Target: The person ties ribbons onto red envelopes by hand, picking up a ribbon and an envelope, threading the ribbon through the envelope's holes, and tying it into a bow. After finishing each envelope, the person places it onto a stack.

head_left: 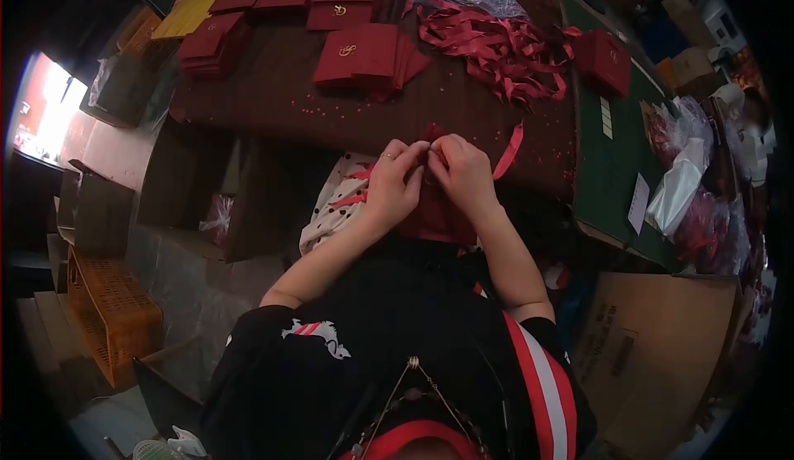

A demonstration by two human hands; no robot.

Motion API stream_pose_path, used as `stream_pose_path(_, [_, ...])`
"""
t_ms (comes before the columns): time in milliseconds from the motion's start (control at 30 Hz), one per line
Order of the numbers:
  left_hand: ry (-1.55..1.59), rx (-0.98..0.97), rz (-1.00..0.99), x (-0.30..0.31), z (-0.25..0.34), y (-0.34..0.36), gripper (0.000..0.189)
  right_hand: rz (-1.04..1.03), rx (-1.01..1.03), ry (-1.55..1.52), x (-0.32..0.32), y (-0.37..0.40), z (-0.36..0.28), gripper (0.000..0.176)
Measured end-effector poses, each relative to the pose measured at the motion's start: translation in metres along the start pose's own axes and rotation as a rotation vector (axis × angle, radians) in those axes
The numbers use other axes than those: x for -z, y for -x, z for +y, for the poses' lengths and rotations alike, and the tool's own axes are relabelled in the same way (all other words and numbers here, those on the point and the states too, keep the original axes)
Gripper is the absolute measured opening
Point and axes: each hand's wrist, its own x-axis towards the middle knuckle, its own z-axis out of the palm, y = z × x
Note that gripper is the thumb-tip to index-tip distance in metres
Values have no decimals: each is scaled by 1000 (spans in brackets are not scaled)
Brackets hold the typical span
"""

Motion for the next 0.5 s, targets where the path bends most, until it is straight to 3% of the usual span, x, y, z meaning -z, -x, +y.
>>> stream_pose_path(67, [-59,-25,-24,3,-1,0,39,-15,-70,-70,0,1,1,12])
stream_pose_path(133, [96,158,-117,9,1,-4,39,-30,-146,-136,4,1,-1,11])
stream_pose_path(233, [285,269,-253,23,-11,-14,39,38,-222,-118,13,0,0,10])
stream_pose_path(300, [257,242,-236,19,-29,-17,36,30,-203,-105,9,2,7,10])
stream_pose_path(400, [-20,262,-256,14,-22,-25,32,18,-191,-72,-4,7,17,12])
stream_pose_path(467, [-397,4,-116,2,-25,-26,29,14,-202,-48,-8,10,24,12])
stream_pose_path(500, [-395,4,-118,-1,-25,-28,29,29,-215,-77,-7,9,26,14])
